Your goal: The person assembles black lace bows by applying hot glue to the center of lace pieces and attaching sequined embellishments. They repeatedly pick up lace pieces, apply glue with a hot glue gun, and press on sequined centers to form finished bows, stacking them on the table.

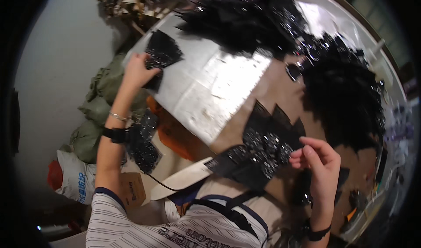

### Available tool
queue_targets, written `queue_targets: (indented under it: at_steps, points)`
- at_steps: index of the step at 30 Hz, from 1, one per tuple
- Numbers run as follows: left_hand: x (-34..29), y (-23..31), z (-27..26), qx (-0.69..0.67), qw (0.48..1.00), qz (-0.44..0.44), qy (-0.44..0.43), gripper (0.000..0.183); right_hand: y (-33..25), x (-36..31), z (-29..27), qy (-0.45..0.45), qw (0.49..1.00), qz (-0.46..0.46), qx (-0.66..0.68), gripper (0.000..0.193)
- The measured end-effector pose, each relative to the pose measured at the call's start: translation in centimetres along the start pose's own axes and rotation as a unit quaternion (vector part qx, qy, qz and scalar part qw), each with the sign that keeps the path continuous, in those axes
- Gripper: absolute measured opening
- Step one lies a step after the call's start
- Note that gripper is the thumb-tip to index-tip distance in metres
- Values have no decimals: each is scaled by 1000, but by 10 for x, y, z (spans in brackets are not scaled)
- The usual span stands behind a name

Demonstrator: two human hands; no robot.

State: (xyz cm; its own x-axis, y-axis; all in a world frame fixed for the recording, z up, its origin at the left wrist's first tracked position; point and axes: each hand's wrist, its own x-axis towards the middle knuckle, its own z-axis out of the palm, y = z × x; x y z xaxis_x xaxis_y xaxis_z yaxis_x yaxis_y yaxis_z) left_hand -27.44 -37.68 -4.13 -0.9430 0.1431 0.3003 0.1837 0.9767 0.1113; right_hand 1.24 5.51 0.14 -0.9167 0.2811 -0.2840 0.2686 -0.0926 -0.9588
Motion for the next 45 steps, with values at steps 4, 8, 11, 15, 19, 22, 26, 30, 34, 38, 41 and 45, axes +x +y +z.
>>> queue_targets:
  at_steps: [4, 8, 11, 15, 19, 22, 26, 30, 34, 38, 41, 45]
  points:
    - [-39, 62, -19, 9, 987, 133, 88, 46, 14, -18, -17, 30, 999, -18, 34, 20]
    - [-119, 180, -31, -326, 890, 78, -310, 35, 31, -22, -15, -1, 999, 23, 35, 15]
    - [-160, 213, -12, -300, 912, 151, -236, 44, 35, -19, 5, -70, 996, 30, 34, 16]
    - [-177, 227, -12, -336, 911, 122, -205, 38, 44, -20, 18, -116, 992, 16, -37, 26]
    - [-176, 217, -26, -355, 908, 105, -197, 36, 48, -21, 22, -115, 987, -15, -113, 28]
    - [-152, 198, -46, -348, 908, 75, -220, 35, 35, -21, 24, -139, 972, -49, -183, 30]
    - [-148, 198, -67, -549, 797, 77, -239, 38, 24, -9, 52, -149, 983, -21, 105, 30]
    - [-157, 216, -74, -585, 757, 87, -279, 38, 0, 4, 77, -142, 961, 87, 221, 27]
    - [-161, 227, -76, -534, 789, 48, -299, 39, 14, 3, 78, -87, 981, -175, -14, 18]
    - [-169, 226, -70, -523, 823, 117, -187, 42, 12, 2, 89, -12, 931, -336, -145, 12]
    - [-168, 222, -73, -469, 855, 127, -181, 48, 16, 5, 86, -12, 963, -252, -89, 12]
    - [-162, 208, -86, -487, 811, 56, -318, 40, 7, -2, 86, -10, 988, -151, 8, 11]
